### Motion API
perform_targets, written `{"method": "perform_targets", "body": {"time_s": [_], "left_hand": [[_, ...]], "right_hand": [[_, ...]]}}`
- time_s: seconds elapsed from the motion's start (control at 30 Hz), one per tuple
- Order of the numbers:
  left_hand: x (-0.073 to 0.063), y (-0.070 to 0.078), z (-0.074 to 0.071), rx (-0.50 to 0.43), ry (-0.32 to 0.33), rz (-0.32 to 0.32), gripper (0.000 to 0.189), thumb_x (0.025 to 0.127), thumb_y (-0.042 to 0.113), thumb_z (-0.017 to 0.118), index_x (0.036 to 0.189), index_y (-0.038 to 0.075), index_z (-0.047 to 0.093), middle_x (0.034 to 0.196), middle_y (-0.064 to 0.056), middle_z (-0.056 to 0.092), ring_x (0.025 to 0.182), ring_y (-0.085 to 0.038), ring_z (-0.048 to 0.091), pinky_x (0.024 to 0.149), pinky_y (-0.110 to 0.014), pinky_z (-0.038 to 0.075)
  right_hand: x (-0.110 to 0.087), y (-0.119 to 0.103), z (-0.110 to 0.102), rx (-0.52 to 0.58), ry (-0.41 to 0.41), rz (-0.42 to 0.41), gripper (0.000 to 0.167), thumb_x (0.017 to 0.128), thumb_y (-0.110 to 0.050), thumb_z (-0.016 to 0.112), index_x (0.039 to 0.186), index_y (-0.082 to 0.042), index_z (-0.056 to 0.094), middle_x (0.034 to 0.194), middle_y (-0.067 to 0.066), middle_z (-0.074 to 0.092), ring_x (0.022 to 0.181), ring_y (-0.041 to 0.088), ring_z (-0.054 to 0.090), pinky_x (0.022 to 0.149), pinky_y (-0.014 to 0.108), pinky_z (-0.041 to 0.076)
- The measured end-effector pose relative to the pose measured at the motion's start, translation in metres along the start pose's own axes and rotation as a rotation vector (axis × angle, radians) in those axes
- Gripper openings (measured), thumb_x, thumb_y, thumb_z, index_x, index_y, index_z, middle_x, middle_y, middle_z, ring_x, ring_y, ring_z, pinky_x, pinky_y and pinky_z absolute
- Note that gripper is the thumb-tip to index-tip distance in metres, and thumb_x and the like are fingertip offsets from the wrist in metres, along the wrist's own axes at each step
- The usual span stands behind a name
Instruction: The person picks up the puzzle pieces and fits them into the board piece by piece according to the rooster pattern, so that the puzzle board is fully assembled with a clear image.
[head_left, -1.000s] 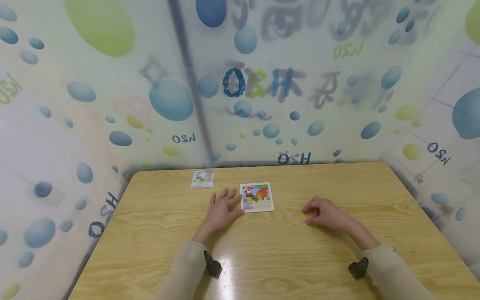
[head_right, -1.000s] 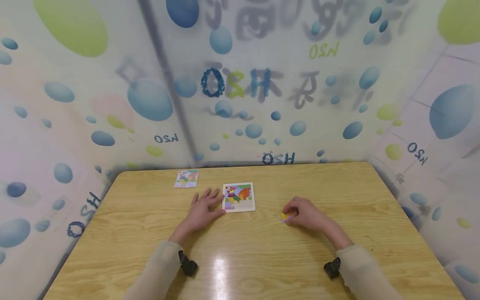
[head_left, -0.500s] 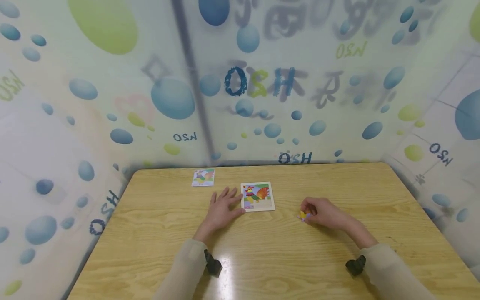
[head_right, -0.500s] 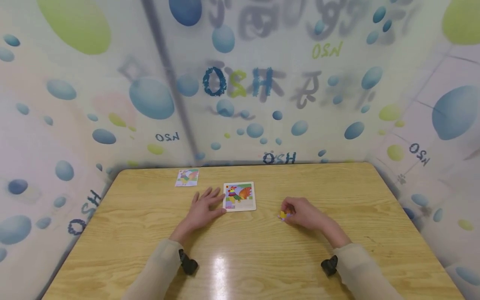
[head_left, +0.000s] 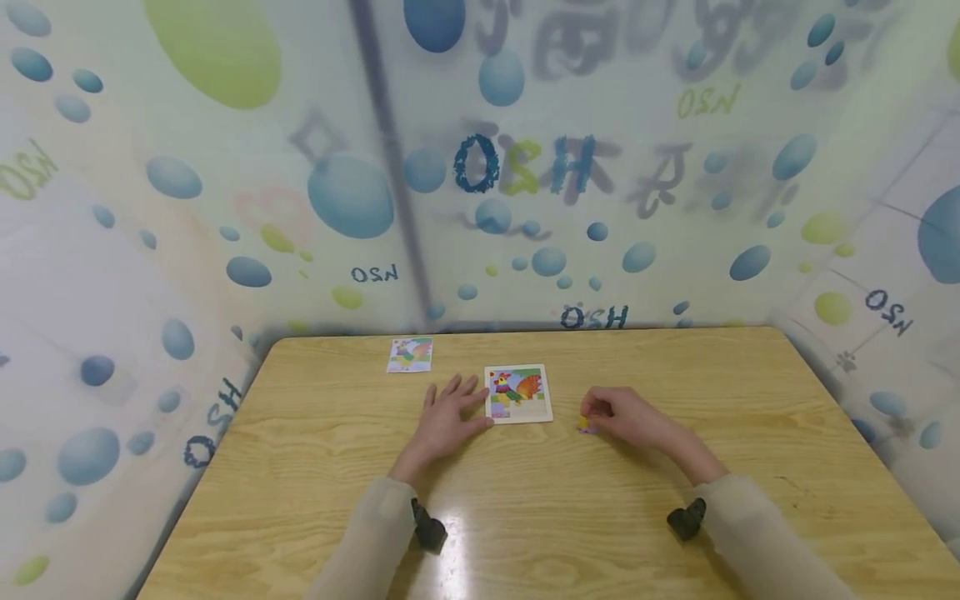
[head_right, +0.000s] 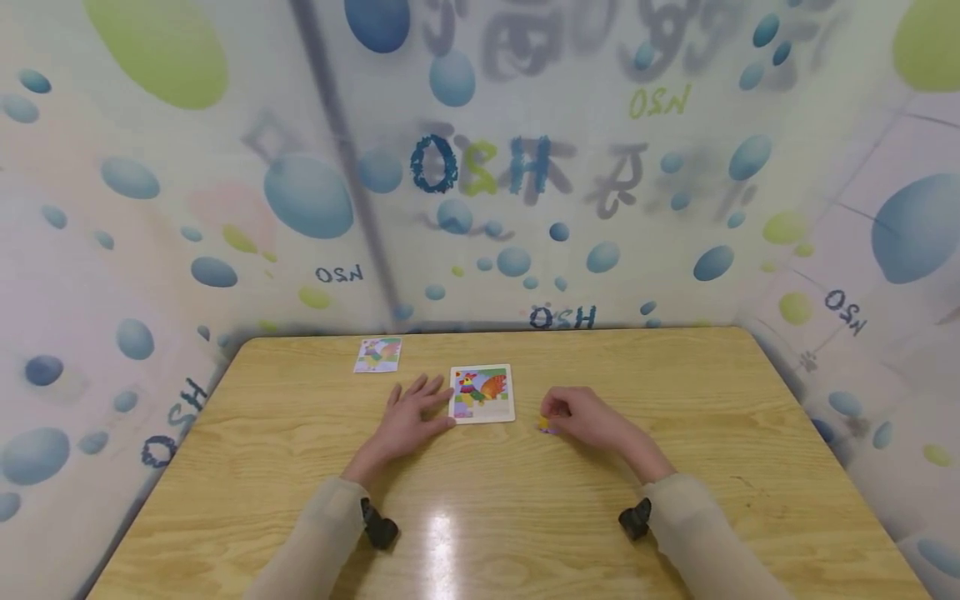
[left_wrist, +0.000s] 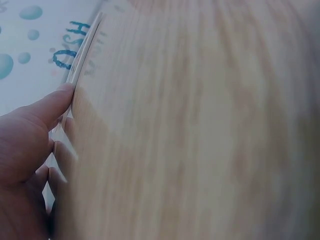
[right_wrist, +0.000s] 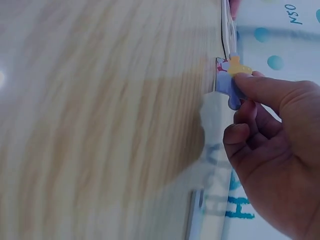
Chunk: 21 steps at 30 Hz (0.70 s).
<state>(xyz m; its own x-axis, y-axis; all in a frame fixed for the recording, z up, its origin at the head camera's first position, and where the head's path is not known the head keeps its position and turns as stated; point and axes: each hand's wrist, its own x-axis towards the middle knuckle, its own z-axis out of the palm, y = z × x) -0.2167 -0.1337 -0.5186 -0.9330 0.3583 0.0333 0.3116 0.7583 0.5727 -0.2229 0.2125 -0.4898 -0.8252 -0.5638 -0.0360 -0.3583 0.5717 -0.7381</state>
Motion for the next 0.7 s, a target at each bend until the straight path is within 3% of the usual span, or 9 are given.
{"method": "perform_targets", "body": {"time_s": [0.7], "left_hand": [[-0.001, 0.003, -0.003, 0.003, -0.008, 0.007, 0.056, 0.098, 0.041, 0.069, 0.146, 0.014, 0.059, 0.162, -0.008, 0.038, 0.155, -0.035, 0.018, 0.12, -0.063, -0.004]], "right_hand": [[0.06, -0.033, 0.028, 0.068, 0.011, 0.003, 0.006, 0.097, -0.005, 0.069, 0.1, -0.01, 0.068, 0.09, -0.001, 0.062, 0.082, 0.018, 0.054, 0.073, 0.031, 0.048]]}}
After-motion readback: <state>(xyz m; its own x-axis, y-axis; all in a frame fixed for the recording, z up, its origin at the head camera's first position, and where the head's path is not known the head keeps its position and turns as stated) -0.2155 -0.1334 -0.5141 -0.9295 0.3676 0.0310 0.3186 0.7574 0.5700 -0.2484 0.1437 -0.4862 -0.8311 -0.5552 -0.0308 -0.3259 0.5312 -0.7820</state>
